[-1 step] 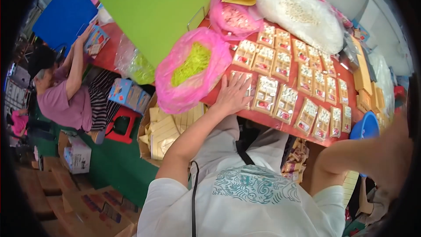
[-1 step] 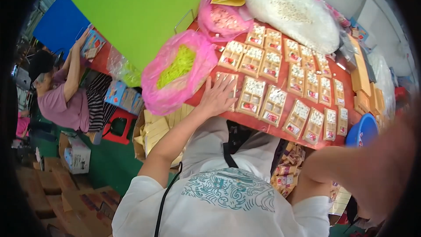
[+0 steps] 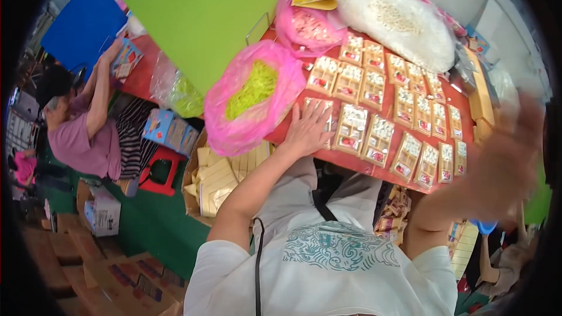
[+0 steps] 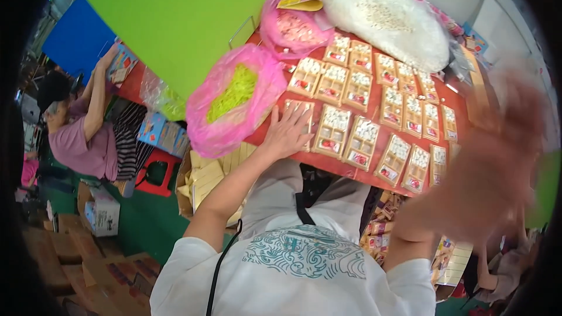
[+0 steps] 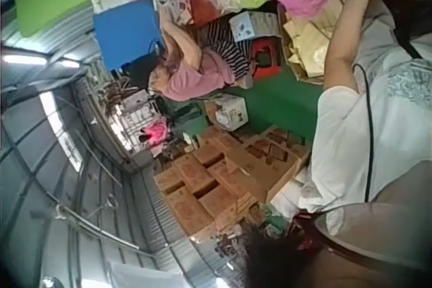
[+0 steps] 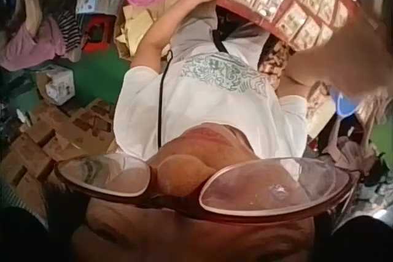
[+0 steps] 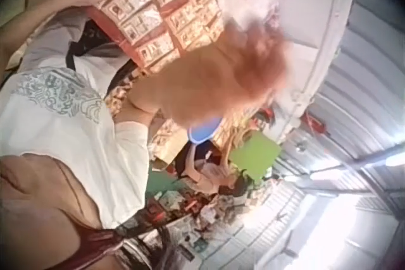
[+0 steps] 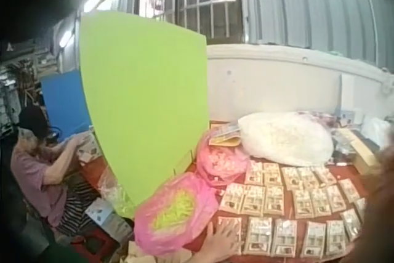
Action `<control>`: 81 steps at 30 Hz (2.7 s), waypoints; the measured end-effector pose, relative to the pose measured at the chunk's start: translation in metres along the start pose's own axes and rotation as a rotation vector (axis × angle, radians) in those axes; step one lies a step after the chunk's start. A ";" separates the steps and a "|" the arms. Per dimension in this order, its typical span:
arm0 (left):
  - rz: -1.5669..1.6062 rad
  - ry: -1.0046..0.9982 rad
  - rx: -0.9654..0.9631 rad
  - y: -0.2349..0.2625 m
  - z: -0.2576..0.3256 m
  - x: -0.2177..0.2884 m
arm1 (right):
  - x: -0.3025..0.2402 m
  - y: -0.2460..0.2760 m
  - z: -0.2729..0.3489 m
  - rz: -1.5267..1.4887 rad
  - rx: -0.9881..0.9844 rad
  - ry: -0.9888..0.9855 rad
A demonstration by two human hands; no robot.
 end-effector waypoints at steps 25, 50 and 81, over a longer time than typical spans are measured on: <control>0.554 0.005 0.063 0.084 -0.017 0.014 | 0.161 0.011 0.101 0.011 -0.654 -0.561; 1.359 -1.163 -0.115 0.282 -0.025 0.277 | 0.119 0.087 0.133 0.133 -0.405 -0.567; 0.007 -0.032 -0.196 0.023 -0.012 0.054 | 0.210 0.056 0.101 1.249 -0.892 -0.013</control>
Point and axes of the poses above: each hand's wrist, its own z-axis away from the middle knuckle, its own y-axis out of the back of the hand, x = y × z, the point moved 7 cm from there along -z, towards the middle knuckle, and after that the axes turned 11 degrees about y, right-handed, at the moved point
